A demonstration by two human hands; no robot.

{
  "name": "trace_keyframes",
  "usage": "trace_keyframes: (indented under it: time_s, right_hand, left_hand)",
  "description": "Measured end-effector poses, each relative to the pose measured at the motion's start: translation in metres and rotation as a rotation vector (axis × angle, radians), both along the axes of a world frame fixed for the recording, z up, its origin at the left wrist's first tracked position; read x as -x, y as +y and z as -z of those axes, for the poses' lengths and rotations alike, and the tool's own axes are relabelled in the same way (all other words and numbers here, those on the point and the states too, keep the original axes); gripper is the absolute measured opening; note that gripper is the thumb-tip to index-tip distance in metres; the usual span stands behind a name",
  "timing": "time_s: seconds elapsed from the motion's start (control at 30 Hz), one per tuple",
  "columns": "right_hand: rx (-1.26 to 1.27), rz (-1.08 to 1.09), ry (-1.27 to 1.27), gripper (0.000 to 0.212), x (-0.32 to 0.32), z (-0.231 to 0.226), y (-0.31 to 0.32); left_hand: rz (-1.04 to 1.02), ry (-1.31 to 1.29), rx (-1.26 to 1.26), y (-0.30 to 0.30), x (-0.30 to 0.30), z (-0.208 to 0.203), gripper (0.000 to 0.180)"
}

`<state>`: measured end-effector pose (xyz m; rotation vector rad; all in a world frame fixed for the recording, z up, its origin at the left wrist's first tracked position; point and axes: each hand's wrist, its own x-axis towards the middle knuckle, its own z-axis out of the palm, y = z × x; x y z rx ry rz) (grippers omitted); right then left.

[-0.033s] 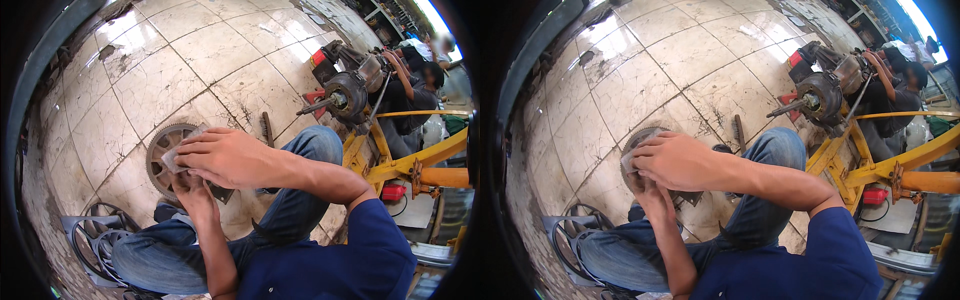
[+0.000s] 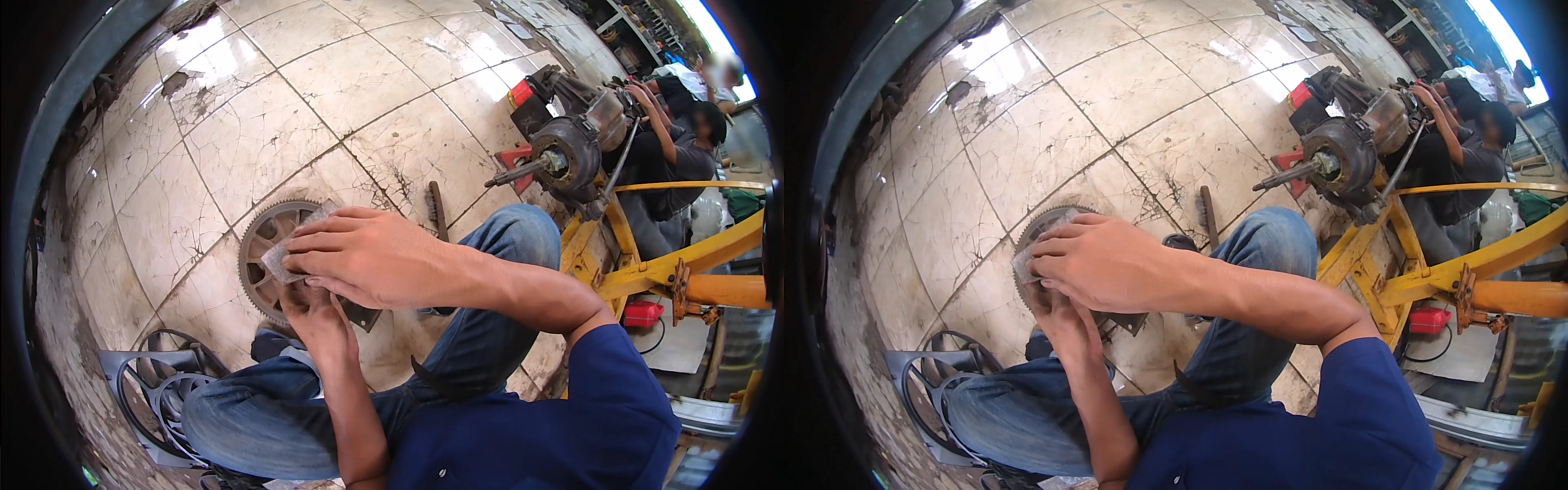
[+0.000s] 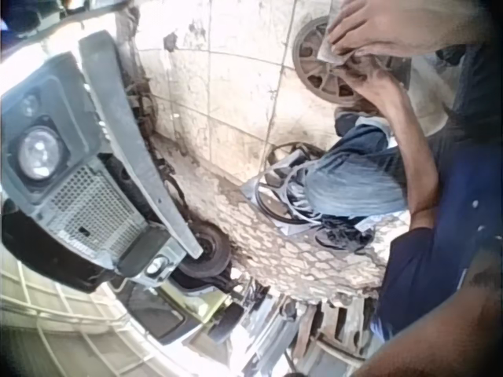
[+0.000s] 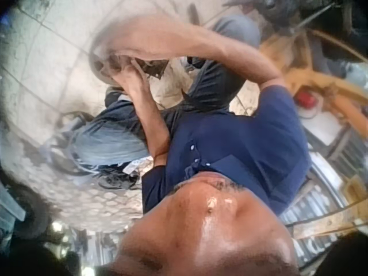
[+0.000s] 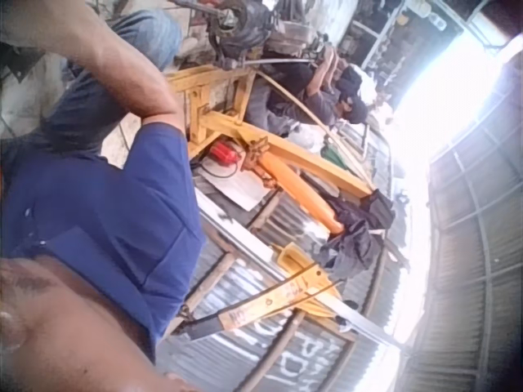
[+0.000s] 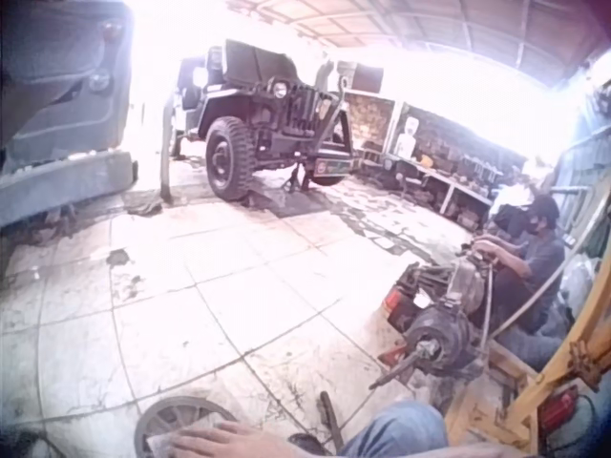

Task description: The person sits on the floor and uses a sanding block to smooth a small metal part. They repeatedly rub the sanding block over the edges and surfaces of the part while holding it in their left hand.

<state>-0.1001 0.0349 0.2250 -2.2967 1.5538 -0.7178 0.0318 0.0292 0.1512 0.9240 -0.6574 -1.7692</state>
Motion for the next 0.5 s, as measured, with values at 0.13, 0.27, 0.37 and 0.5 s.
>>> trace_keyframes:
  time_s: [0.13, 0.27, 0.37, 0.5]
  right_hand:
    - [0.017, 0.051, 0.051, 0.031, 0.011, 0.007, -0.006]
    - [0.056, 0.008, 0.044, 0.031, 0.011, 0.003, -0.007]
    - [-0.063, 0.055, 0.056, 0.031, 0.015, 0.002, -0.01]
    - [0.052, 0.033, -0.008, 0.028, 0.009, 0.001, -0.006]
  left_hand:
    - [0.004, 0.04, -0.006, -0.003, 0.004, 0.009, 0.04]
    - [-0.064, 0.081, -0.091, -0.003, 0.011, -0.005, 0.026]
    - [-0.009, 0.08, 0.051, -0.004, 0.005, 0.015, 0.018]
    - [-0.049, 0.067, -0.058, -0.002, 0.011, -0.007, 0.015]
